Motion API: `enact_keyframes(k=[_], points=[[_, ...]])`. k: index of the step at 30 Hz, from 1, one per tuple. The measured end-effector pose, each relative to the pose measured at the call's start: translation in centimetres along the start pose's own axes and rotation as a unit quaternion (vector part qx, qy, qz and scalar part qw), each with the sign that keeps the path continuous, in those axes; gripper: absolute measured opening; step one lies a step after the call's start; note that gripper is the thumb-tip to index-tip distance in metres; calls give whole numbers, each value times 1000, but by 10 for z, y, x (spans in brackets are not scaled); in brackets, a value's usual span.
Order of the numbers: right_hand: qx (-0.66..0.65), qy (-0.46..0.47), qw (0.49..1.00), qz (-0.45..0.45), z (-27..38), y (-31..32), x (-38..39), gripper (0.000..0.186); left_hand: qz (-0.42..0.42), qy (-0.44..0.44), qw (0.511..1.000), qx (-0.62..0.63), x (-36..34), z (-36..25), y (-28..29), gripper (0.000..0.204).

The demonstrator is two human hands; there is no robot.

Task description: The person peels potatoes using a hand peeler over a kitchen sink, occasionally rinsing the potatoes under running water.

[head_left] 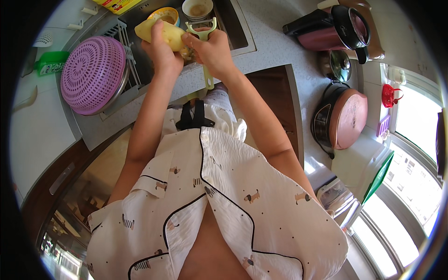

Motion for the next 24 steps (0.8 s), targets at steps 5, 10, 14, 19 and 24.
enact_keyframes(k=[5, 10, 14, 19, 24], points=[[173, 160, 972, 8, -1, 1, -8, 26, 15, -1, 1000, -18, 0, 0, 1, 50], [166, 145, 975, 9, 9, 3, 5, 24, 27, 160, 986, 39, -10, 1, 7, 48], [178, 128, 973, -78, 1, 34, -12, 26, 22, 303, 939, 159, -11, 7, 4, 51], [196, 107, 970, -96, -8, 46, -24, 18, 19, 373, 899, 227, -14, 10, 7, 47], [122, 33, 990, -64, -11, 44, -26, 18, 30, 399, 882, 249, -18, 16, 10, 47]])
Point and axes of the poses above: each hand's wrist, its own x-axis away from the middle knuckle, its own y-axis out of the back of the hand, z = x × y, the point moved 5 cm from there along -x, towards the middle knuckle, and after that the axes turned 3 degrees about -y, right-handed, at the moved point
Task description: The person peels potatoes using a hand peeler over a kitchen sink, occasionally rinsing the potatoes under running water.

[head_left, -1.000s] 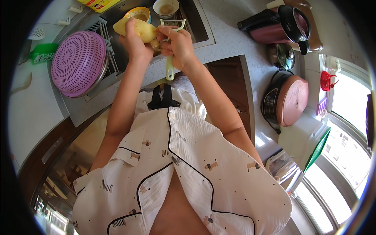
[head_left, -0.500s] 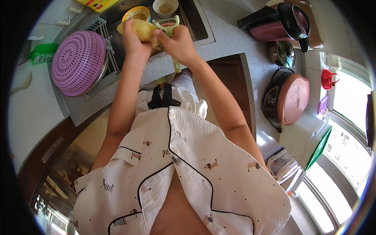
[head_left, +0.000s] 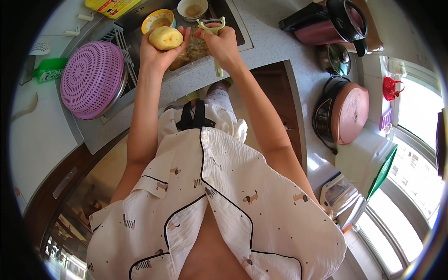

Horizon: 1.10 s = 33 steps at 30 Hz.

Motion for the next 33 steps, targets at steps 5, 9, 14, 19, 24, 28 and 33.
enact_keyframes(k=[5, 9, 14, 19, 24, 28, 33], points=[[28, 106, 994, -5, 37, -31, 27, 26, 19, -29, 996, -88, 3, -2, -4, 53], [57, 161, 985, -4, 27, -35, 20, 29, 20, -83, 983, -165, 13, 2, -10, 60], [-40, 113, 992, 38, 32, -26, 20, 20, 287, 108, 951, 36, 24, 5, -13, 73], [-99, -15, 995, 11, 23, -5, -1, 10, 286, 87, 952, 59, 14, -3, -19, 87], [-128, -51, 990, -12, 13, 4, -77, 12, 239, 71, 967, 52, 1, -12, -20, 75], [-13, 70, 996, -59, 34, 6, -176, 20, 180, 36, 983, 19, -23, -18, -18, 66], [58, 144, 979, -133, 38, 32, -315, 23, 136, 11, 991, -6, -61, -3, -39, 60]])
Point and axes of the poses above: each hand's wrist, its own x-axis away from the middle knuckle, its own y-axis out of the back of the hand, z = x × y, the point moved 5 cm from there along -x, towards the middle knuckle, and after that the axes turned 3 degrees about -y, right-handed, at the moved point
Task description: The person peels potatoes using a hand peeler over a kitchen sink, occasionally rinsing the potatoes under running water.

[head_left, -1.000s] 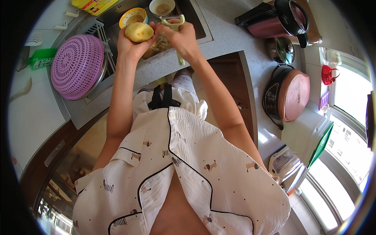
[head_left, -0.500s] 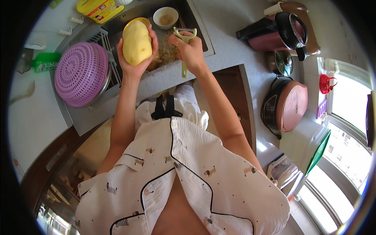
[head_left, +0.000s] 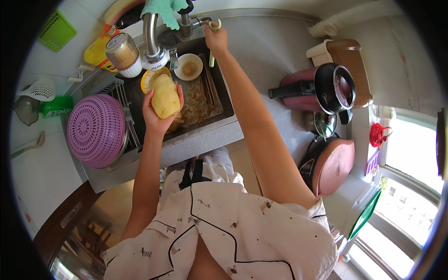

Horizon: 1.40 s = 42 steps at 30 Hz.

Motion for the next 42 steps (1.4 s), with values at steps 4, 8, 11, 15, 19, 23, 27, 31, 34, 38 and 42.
enact_keyframes(k=[4, 8, 11, 15, 19, 23, 27, 31, 34, 38, 42], points=[[17, 31, 999, 1, 2, -34, -30, 21, -5, -23, 1000, 12, -13, -8, 2, 69], [-34, 27, 999, 5, -7, -24, -58, 19, 11, -32, 999, -10, -39, -11, -12, 68], [3, 1, 999, 32, -11, -18, -41, 20, -28, -25, 998, 40, -56, -8, 0, 56], [-117, -201, 950, 207, 14, -37, 65, 22, -105, -66, 990, 63, -70, -19, 17, 50], [-281, -403, 811, 318, 36, -56, 170, 21, -145, -66, 981, -112, -64, -47, 64, 48], [-360, -510, 733, 271, 26, -68, 199, 21, -235, -59, 970, -30, -54, -56, 93, 37], [-384, -538, 683, 313, 26, -72, 220, 26, -275, -110, 955, -24, -27, -53, 92, 35], [-413, -566, 637, 321, 25, -65, 229, 31, -252, -68, 965, 0, -10, -42, 75, 34], [-396, -552, 667, 305, 30, -76, 217, 30, -137, -37, 989, 30, -7, -44, 79, 37], [-339, -522, 715, 320, -6, -114, 181, 24, -256, -77, 964, -11, -11, -37, 74, 36], [-206, -298, 890, 277, 14, -122, 168, 16, -268, -70, 959, 53, -15, -44, 82, 40]])
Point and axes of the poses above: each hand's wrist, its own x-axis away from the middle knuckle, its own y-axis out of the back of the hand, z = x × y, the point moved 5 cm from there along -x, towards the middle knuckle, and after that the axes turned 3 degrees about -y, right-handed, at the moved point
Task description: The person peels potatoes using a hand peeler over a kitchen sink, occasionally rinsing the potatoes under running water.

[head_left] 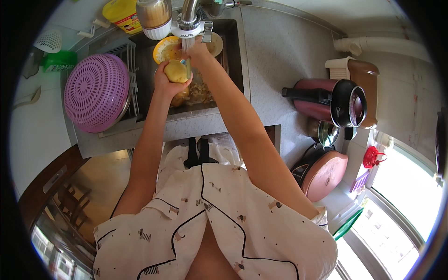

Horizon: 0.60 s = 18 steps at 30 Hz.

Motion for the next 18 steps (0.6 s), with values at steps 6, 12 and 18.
enact_keyframes(k=[6, 12, 18], points=[[166, 10, 973, -162, -15, 61, 11, 41, 14, -39, 994, -99, -16, 11, -55, 52], [6, 108, 979, -171, -5, 70, 31, 10, 23, -64, 995, -78, -47, 24, -68, 52], [-16, 36, 990, -132, -23, 79, 60, 16, 112, -74, 968, -214, -24, 29, -45, 41]])
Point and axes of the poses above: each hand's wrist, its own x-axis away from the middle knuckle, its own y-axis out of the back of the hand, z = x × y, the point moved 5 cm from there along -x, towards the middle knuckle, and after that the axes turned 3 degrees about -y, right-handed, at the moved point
